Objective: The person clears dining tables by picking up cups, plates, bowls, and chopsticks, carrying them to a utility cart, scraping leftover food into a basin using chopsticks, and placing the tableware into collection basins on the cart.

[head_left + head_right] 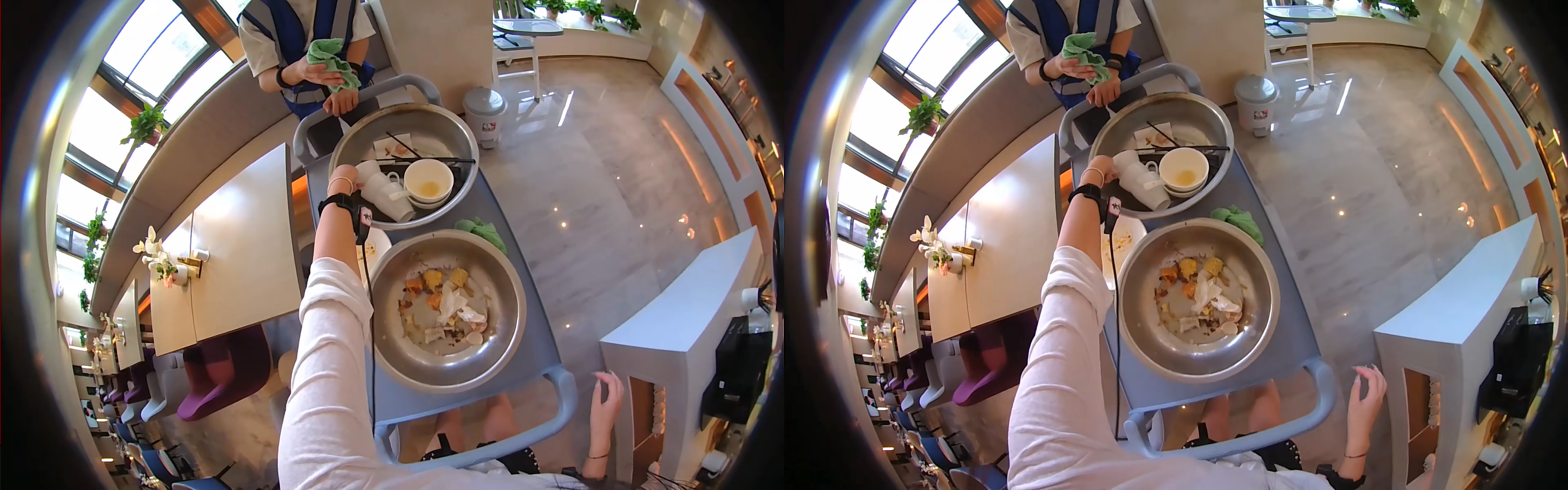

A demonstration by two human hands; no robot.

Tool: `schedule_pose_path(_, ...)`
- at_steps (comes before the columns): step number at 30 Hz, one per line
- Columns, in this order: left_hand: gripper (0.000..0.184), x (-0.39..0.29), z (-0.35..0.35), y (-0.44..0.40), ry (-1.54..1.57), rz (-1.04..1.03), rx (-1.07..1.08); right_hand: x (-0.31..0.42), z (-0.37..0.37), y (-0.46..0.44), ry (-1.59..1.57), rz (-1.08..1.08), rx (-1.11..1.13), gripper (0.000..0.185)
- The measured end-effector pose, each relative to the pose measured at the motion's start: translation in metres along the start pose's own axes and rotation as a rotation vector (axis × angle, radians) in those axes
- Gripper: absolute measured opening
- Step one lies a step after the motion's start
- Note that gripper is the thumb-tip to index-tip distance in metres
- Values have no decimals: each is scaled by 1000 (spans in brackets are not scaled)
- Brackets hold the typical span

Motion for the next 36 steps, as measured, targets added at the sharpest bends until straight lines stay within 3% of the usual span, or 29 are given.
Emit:
schedule_pose_path(2,38,2,15,21,114,-23,-72,9,10,-6,-14,45,-40,16)
schedule_pose_path(4,40,-19,66,105,409,24,-298,26,26,-14,-43,104,-73,17)
schedule_pose_path(5,41,-21,90,148,515,11,-307,41,33,-19,-64,141,-83,17)
schedule_pose_path(8,39,14,133,304,655,-79,-55,68,40,-28,-140,342,-72,18)
schedule_pose_path(12,33,73,202,617,727,74,83,123,19,-17,-340,612,81,15)
schedule_pose_path(14,30,126,191,763,856,253,-63,157,16,7,-400,781,168,15)
schedule_pose_path(17,28,156,154,990,1020,588,-574,202,18,73,-567,908,304,15)
schedule_pose_path(20,26,126,86,1206,1093,1124,-1025,241,24,170,-739,937,568,16)
schedule_pose_path(23,27,67,21,1359,1236,1468,-1448,265,22,294,-842,1133,755,19)
schedule_pose_path(26,24,50,-55,1468,1260,1638,-1654,271,40,453,-937,1255,940,19)
schedule_pose_path(29,24,72,-96,1532,1224,1769,-1707,265,64,599,-966,1424,1018,17)
schedule_pose_path(32,25,122,-95,1560,1217,1699,-1746,261,101,726,-1004,1482,1242,15)
schedule_pose_path(36,29,206,-92,1585,1399,1535,-1767,267,116,856,-937,1602,1365,14)
Point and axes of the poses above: each hand's wrist, its own y-axis away from the middle knuckle, its own z-axis out of the back of the hand, x = y × z, the point moved 2 cm from there along -y, towards the middle knuckle, and after that the axes turned 9 degrees about -x, right-handed, at the moved point
